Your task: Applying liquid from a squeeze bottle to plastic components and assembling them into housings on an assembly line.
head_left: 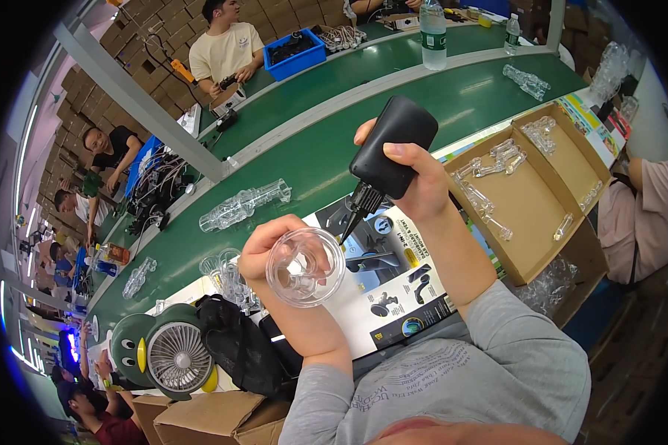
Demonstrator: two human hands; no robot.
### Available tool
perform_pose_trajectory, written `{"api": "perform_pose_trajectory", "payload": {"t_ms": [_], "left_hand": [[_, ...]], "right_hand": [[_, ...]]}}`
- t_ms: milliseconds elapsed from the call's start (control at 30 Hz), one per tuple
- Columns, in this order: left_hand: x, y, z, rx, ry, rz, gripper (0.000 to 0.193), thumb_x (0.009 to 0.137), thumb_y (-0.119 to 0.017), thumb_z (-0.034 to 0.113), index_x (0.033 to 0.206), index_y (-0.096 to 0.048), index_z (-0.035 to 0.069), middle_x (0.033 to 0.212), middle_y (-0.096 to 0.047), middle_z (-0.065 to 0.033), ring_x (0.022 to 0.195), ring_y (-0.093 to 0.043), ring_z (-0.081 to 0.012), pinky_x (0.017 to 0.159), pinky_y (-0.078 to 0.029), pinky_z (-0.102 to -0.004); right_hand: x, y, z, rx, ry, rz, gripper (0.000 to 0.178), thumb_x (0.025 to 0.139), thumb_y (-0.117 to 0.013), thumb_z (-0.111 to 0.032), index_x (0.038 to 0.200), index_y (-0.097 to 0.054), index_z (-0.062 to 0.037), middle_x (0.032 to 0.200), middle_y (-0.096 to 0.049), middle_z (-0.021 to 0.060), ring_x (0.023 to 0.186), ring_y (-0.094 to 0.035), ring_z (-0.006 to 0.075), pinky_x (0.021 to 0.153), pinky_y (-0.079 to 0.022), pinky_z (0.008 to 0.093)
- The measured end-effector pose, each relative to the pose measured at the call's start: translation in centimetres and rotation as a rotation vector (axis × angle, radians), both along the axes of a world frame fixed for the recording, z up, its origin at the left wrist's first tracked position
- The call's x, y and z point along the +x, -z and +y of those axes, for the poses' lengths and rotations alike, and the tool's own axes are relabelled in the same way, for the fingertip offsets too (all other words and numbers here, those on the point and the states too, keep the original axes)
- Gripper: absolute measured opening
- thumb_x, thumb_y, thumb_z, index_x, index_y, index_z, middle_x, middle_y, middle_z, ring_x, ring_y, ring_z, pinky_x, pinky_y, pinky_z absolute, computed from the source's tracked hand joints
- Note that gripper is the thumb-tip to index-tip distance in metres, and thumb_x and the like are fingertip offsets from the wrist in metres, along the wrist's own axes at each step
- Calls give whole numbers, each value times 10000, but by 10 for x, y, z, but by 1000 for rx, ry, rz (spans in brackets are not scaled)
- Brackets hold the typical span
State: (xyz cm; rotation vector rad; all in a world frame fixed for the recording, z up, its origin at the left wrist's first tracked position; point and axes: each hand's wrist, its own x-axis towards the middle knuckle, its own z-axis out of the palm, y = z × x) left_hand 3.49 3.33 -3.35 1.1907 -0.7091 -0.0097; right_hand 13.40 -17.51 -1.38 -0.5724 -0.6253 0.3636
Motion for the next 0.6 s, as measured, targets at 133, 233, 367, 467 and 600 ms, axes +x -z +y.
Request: {"api": "perform_pose_trajectory", "payload": {"t_ms": [133,233,367,467,600], "left_hand": [[3,-2,0,38,62,-23,359,881,-516,227,919,-500,-130,737,-609,-277,568,-630,-281,515,-521,-340],[6,-2,0,41,91,-40,355,883,-512,216,923,-506,-136,722,-608,-279,546,-629,-282,495,-518,-341],[6,0,1,49,114,-28,361,884,-507,200,945,-512,-155,713,-611,-277,528,-629,-274,468,-511,-338],[3,2,3,77,102,-8,365,882,-509,194,948,-521,-164,722,-620,-265,536,-634,-257,479,-512,-322],[-2,2,-13,-38,-107,53,366,818,-640,225,750,-568,-127,572,-583,-157,407,-541,-156,358,-402,-231]], "right_hand": [[0,-1,-1,-11,-3,-2,340,756,-558,-146,1050,-432,-31,978,-550,146,779,-590,163,687,-505,253],[-1,-1,0,-20,-13,-5,335,748,-559,-161,1030,-455,-13,973,-551,140,780,-589,155,680,-502,249],[-1,-2,-1,-75,-22,-1,335,733,-564,-182,997,-485,7,970,-552,133,767,-590,154,672,-500,249],[0,-1,-1,-83,-37,-18,341,719,-568,-194,976,-504,20,954,-559,130,754,-591,155,664,-499,253],[1,0,0,-111,-43,-74,355,698,-580,-188,978,-503,16,932,-573,136,740,-593,161,663,-501,259]]}}
